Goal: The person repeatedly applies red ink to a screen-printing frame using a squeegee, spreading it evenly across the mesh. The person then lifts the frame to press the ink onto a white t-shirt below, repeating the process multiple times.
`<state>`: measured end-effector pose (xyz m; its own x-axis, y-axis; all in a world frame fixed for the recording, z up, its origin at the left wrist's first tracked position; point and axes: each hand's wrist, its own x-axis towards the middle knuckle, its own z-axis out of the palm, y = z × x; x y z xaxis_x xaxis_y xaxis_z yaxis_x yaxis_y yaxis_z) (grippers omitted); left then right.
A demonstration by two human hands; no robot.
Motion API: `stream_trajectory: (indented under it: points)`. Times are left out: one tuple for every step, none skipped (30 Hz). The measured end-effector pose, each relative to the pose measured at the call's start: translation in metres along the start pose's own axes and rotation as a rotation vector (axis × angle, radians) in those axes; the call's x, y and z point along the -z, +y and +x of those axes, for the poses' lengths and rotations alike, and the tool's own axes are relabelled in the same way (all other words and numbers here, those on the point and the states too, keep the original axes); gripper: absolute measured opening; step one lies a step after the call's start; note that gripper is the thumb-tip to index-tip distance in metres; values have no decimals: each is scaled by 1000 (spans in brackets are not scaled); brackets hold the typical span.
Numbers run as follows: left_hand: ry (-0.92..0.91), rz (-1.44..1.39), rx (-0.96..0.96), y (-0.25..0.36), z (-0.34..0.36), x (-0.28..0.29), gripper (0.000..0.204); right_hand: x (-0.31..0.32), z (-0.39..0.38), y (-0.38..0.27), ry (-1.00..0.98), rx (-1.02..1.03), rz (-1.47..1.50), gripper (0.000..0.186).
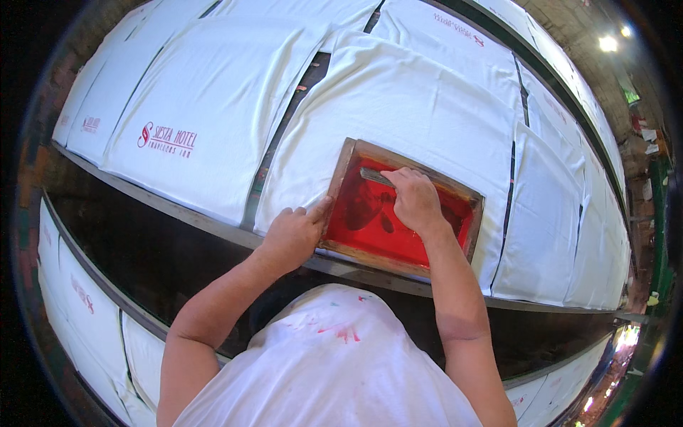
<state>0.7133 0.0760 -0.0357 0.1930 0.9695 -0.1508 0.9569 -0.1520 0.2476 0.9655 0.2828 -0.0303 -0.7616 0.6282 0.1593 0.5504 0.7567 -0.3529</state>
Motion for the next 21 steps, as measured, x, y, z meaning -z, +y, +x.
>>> stream_trajectory:
  points:
    - [-12,-5,2,0,1,-2,45,-5,-4,-4,-17,-1,-19,44]
    - [-25,-10,5,0,0,-5,45,-8,-13,-13,-34,-1,-35,44]
    - [-21,-20,8,0,-2,-8,46,-11,-24,-23,-51,-1,-52,44]
    - [-15,-30,2,0,-2,-10,46,-13,-36,-33,-52,2,-48,46]
    - [-3,-37,-4,-1,-1,-11,47,-13,-48,-44,-49,9,-48,48]
    - [-6,-53,-6,-2,-1,-9,48,-14,-59,-54,-46,15,-47,50]
    - [-4,-69,-15,-3,0,-7,49,-12,-69,-63,-54,18,-45,50]
    - [-1,-80,-17,-4,0,-5,49,-10,-75,-70,-60,28,-38,50]
    - [5,-76,-22,-5,0,-7,50,-5,-79,-74,-72,35,-21,50]
    - [11,-67,-28,-7,0,-9,50,1,-76,-74,-118,31,9,50]
    - [18,-59,-32,-8,1,-10,50,8,-71,-69,-165,28,39,49]
    - [19,-68,-28,-9,1,-10,51,14,-64,-63,-213,26,69,49]
    - [18,-76,-30,-9,2,-9,51,21,-53,-53,-251,7,85,49]
    - [15,-81,-32,-9,3,-8,51,19,-41,-39,-199,20,68,49]
    - [10,-79,-31,-9,3,-9,52,13,-30,-23,-146,33,52,49]
    - [3,-78,-31,-10,3,-11,52,9,-20,-12,-94,43,36,48]
    - [-7,-77,-24,-11,3,-12,52,10,-8,-8,-88,-3,44,48]
    - [-11,-70,-25,-11,3,-11,52,12,4,-6,-82,-49,52,48]
    - [-18,-69,-22,-11,2,-12,51,10,9,-6,-84,-94,61,47]
    - [-25,-68,-21,-11,1,-11,51,5,6,-9,-62,-70,37,48]
    - [-22,-72,-15,-10,1,-9,50,0,-1,-14,-40,-47,12,48]
